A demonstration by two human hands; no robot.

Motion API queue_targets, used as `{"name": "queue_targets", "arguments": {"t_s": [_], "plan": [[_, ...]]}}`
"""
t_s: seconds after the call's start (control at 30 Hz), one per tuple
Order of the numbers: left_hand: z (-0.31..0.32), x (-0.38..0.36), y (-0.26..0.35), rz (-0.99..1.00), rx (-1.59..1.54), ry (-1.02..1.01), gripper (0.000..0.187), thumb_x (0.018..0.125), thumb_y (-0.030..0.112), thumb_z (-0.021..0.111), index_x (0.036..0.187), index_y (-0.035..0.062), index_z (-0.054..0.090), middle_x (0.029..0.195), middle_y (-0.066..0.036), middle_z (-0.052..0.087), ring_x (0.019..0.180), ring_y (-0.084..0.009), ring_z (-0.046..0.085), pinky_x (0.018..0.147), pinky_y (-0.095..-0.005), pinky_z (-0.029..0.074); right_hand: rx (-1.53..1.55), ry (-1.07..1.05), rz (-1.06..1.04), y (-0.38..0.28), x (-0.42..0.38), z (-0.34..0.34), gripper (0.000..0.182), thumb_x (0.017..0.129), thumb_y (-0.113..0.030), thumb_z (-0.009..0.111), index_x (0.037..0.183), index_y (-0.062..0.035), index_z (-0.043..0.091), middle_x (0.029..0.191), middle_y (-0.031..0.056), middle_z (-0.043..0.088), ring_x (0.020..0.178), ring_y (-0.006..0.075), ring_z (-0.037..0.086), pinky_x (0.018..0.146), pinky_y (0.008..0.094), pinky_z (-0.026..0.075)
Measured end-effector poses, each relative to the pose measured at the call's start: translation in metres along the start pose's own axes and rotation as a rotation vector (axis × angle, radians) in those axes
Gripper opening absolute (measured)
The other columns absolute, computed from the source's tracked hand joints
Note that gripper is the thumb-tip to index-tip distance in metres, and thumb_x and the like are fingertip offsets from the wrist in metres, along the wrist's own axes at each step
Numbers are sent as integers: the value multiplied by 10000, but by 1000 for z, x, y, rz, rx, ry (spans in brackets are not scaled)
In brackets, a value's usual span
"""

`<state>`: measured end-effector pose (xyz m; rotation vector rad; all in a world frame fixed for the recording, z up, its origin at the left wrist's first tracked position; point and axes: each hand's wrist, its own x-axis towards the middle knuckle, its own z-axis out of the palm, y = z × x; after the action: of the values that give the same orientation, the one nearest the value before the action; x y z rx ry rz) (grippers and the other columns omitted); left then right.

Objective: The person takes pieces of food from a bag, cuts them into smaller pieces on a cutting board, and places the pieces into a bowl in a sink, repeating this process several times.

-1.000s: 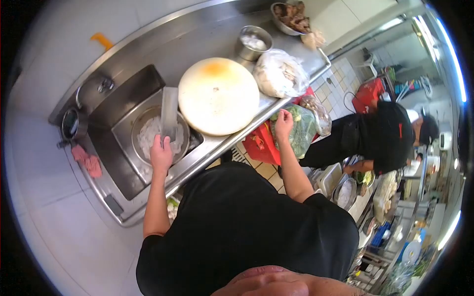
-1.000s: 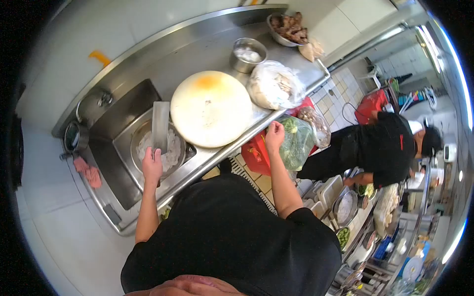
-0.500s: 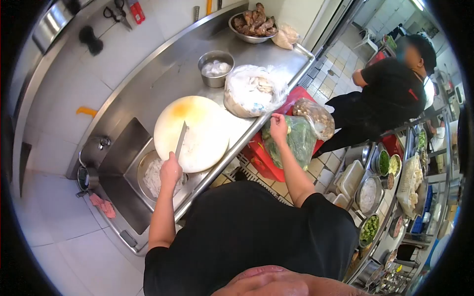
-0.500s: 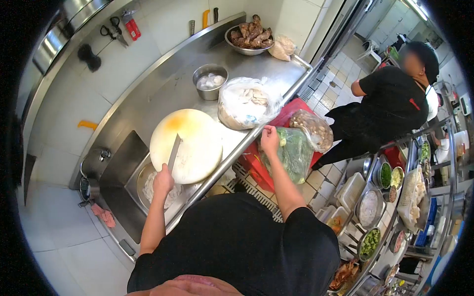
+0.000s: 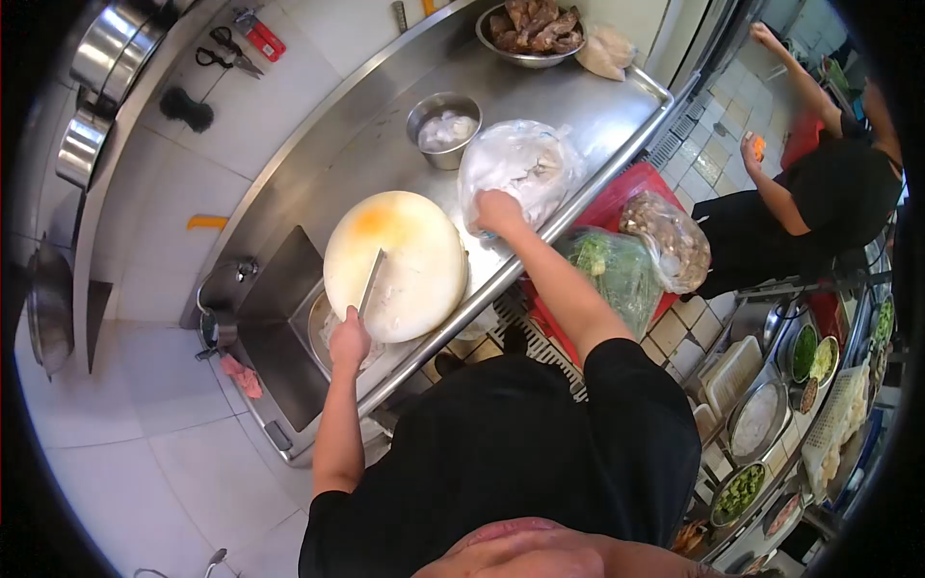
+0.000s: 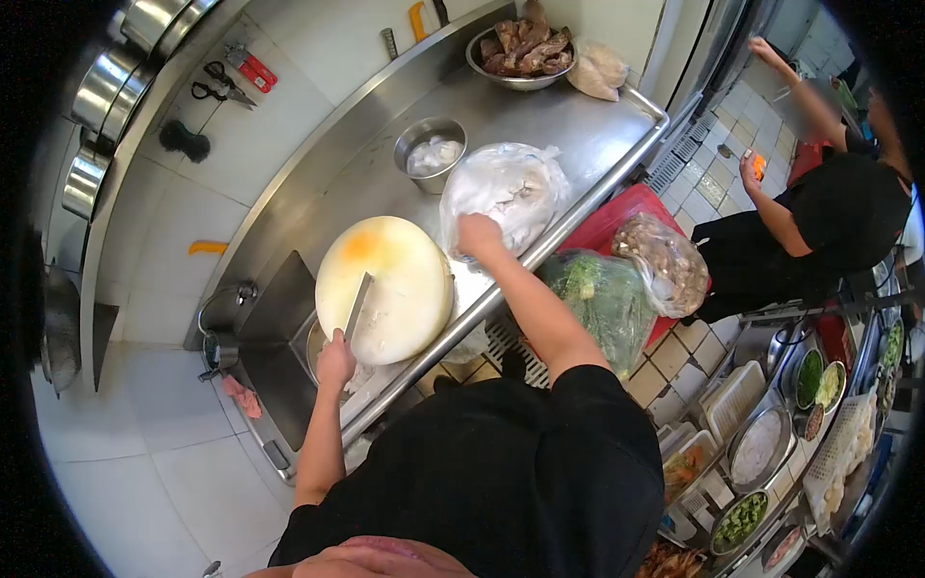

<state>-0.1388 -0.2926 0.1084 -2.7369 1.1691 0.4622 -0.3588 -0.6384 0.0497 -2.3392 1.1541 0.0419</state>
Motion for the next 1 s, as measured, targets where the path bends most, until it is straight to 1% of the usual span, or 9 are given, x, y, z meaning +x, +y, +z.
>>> {"name": "queue_targets", "arguments": {"t_s": [0.1,0.13,0.23,0.53,0.63,0.77,0.83,0.87,1.0], "plan": [[6,1,1,-2,5,10,247,1011,239,509,1190,70,496,930,-295,698,901,-489,687,787,-608,517,-175,222,-232,-5,11,15,427,800,-287,746,1198,-137,703,1419,211,543,1352,393,486,1065,547,440],[6,1,2,-9,-4,11,244,1011,238,510,1185,67,497,929,-299,697,901,-492,687,788,-608,518,-197,52,-225,0,21,13,561,777,-428,785,1288,-234,660,1533,148,420,1452,401,315,1143,593,311],[5,1,4,-34,-13,-1,246,1013,246,515,1178,65,499,938,-308,694,914,-495,685,789,-604,522,-260,146,-287,25,28,10,697,744,-552,784,1353,-258,617,1520,122,448,1431,413,334,1120,625,317],[0,-3,5,-47,-50,13,261,1005,256,531,1166,51,523,956,-340,677,928,-523,664,813,-604,518,-39,300,-65,85,5,18,604,858,-656,628,1354,-312,612,1458,45,526,1408,439,361,1117,651,305],[-5,-7,10,-62,-18,8,263,1005,256,529,1183,62,530,952,-326,684,924,-509,670,811,-593,525,-42,324,-71,125,-3,10,522,910,-565,603,1355,-291,616,1444,45,540,1378,426,396,1094,653,339],[8,0,1,-59,-36,11,268,1006,264,527,1191,70,534,962,-313,690,925,-496,675,809,-587,528,-168,-119,-17,161,31,-11,440,905,-350,600,1327,-229,626,1421,75,552,1264,402,521,1049,559,448],[9,2,-1,-48,-50,18,273,1008,267,523,1191,64,533,976,-309,692,940,-493,675,823,-591,523,-1,368,105,129,0,-47,402,912,-324,572,1266,-144,636,1335,162,598,1196,416,577,1010,527,487],[6,2,0,-44,-51,23,273,1008,267,523,1191,64,533,976,-309,692,940,-493,675,823,-591,523,-62,384,122,118,-7,-51,385,903,-277,571,1212,-54,627,1242,220,632,1156,417,615,1001,531,489],[7,8,-4,-19,-75,10,283,997,245,517,1213,62,522,1013,-304,688,983,-477,674,848,-576,519,-207,392,296,144,38,22,350,846,-244,647,1098,-3,679,1153,190,698,1061,402,683,975,507,513]]}}
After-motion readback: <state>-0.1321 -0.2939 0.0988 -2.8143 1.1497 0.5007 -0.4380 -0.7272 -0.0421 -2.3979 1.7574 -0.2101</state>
